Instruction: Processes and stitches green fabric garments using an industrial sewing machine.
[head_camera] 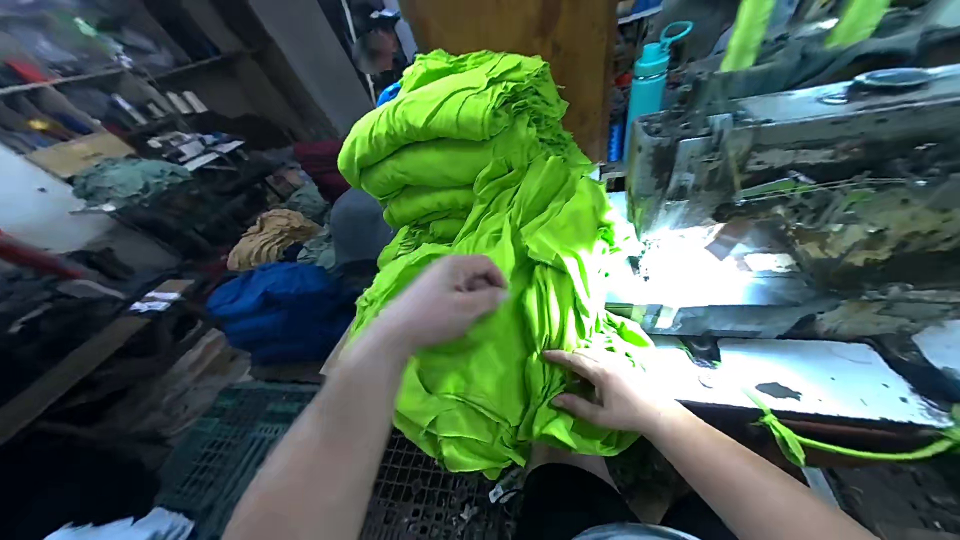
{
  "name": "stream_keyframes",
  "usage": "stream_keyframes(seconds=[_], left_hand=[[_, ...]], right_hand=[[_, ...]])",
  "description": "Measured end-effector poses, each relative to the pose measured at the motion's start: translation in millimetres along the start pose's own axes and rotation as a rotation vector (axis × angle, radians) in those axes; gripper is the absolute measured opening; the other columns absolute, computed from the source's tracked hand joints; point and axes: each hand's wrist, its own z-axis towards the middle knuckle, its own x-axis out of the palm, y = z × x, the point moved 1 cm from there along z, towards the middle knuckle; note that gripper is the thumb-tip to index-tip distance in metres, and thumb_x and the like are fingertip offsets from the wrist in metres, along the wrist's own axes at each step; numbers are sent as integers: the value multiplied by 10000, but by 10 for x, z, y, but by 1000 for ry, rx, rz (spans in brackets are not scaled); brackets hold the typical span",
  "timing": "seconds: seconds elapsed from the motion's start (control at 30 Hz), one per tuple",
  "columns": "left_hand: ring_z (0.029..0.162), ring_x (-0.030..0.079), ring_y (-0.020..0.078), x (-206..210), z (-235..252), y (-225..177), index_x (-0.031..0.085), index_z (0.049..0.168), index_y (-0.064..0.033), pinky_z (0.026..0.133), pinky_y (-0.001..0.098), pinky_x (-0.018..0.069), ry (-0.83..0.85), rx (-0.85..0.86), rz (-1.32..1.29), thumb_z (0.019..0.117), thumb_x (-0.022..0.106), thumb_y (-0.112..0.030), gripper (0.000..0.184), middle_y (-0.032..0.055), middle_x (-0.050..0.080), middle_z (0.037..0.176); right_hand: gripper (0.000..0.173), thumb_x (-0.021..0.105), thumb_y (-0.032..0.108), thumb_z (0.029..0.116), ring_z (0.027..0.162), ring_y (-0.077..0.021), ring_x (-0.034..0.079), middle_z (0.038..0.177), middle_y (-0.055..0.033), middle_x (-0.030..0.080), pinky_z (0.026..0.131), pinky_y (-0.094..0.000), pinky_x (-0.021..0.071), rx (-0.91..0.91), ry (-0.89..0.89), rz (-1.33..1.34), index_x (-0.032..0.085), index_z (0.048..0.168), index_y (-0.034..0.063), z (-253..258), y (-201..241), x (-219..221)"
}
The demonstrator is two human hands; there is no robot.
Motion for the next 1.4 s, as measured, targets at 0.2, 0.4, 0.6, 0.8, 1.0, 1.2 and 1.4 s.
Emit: stream_keyframes(seconds=[0.2,0.4,0.6,0.8,1.0,1.2,1.4], left_hand=[[787,677,17,1448,-98,-856,671,1083,3,675,200,586,246,261,-840,993,604,0,113,-22,706,942],[802,729,105,2511,-156,-297,729,1049,50,754,292,634,-64,166,-951,949,621,68,149,46,760,925],[840,756,132,2564,-354,-179,703,1168,57,771,296,650,25,35,-974,937,625,90,246,56,773,1012],[882,756,175,2438,-387,-321,523,1431,61,796,319,649,203,42,-1124,925,637,109,521,117,726,1202],[885,761,187,2394,-338,-344,498,1459,64,822,324,651,213,83,-1048,890,703,94,605,129,720,1225],[1154,644,119,2324,-332,-263,542,1473,-123,956,315,561,-20,360,-494,857,826,-398,732,40,659,1311],[954,696,91,2418,-380,-299,676,1084,-33,807,258,631,-146,308,-624,790,889,-347,481,13,682,1055]], right_hand=[[247,649,99,962,907,-98,648,1014,-103,707,865,-267,522,769,-109,370,689,1166,-34,-381,494,-901],[507,572,258,1035,840,-219,669,1032,-136,695,787,-411,566,796,-236,-65,476,1485,47,-1418,179,-869],[170,661,209,1009,946,-170,674,1030,-94,726,868,-272,552,108,-471,-405,702,1085,62,-1633,197,-702],[139,629,143,1020,916,-187,659,971,-95,682,838,-302,557,-122,-439,-436,703,1116,76,-1377,264,-562],[170,655,173,1003,913,-107,655,1054,-126,663,819,-214,567,-30,-477,-241,691,1087,30,-1279,230,-619],[201,653,177,990,803,-21,654,849,-40,709,751,-181,543,347,-288,95,733,902,14,-1196,211,-720],[203,712,165,957,694,64,566,752,37,636,644,-105,473,367,-350,397,675,814,26,-1094,397,-598]])
